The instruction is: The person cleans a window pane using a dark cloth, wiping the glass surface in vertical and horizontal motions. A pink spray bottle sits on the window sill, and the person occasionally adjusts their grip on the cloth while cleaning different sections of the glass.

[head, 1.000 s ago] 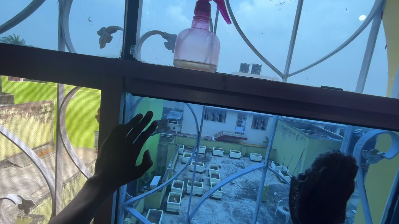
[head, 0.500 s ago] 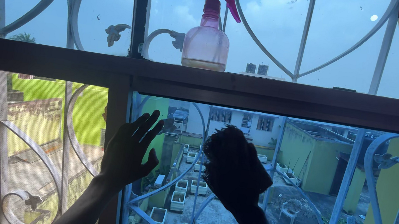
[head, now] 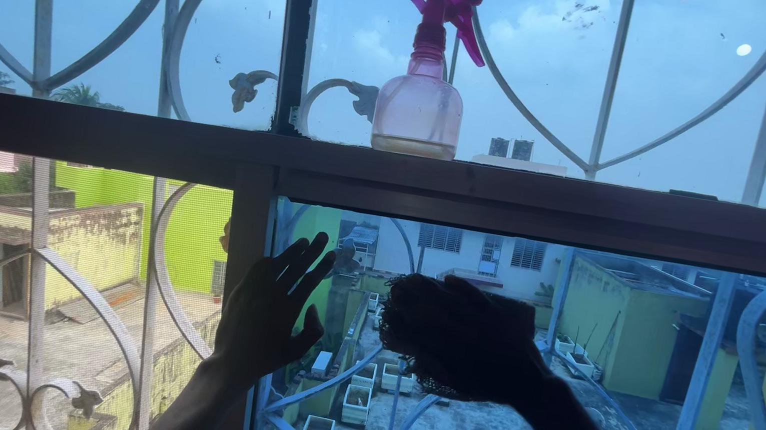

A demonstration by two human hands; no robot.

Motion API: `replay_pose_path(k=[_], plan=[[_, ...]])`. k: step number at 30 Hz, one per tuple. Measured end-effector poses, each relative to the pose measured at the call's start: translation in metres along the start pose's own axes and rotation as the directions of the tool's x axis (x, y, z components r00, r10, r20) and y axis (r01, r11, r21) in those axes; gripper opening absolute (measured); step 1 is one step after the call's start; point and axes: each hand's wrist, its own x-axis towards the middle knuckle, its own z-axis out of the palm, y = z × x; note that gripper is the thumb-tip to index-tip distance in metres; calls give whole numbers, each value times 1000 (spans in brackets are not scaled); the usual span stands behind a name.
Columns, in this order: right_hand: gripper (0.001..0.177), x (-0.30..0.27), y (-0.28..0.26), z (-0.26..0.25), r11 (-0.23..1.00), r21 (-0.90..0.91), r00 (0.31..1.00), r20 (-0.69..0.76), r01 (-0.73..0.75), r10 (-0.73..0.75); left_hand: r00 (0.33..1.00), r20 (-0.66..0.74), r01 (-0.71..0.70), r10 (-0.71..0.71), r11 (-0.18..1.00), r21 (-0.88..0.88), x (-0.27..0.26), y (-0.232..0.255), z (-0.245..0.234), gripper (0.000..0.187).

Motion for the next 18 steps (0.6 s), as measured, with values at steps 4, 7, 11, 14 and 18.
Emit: replay_pose_path(k=[4, 7, 11, 14, 18], plan=[[43, 13, 10, -7, 995, -77, 995, -72, 66, -71, 999, 37, 37, -36, 999, -34, -2, 1, -2, 82], [33, 26, 7, -9, 985, -46, 981, -107, -167, 162, 994, -82, 66, -70, 996, -60, 1, 1, -2, 92], [43, 38, -5, -9, 944, -69, 937, -169, -322, 307, 983, -147, 98, -111, 991, -90, -1, 1, -6, 97], [46, 42, -24, 1, 901, -37, 876, -257, -431, 408, 983, -133, 112, -123, 990, -88, -1, 3, -8, 97], [59, 47, -48, 18, 919, 55, 843, -380, -390, 381, 956, -204, 195, -210, 977, -91, 0, 4, -11, 93]])
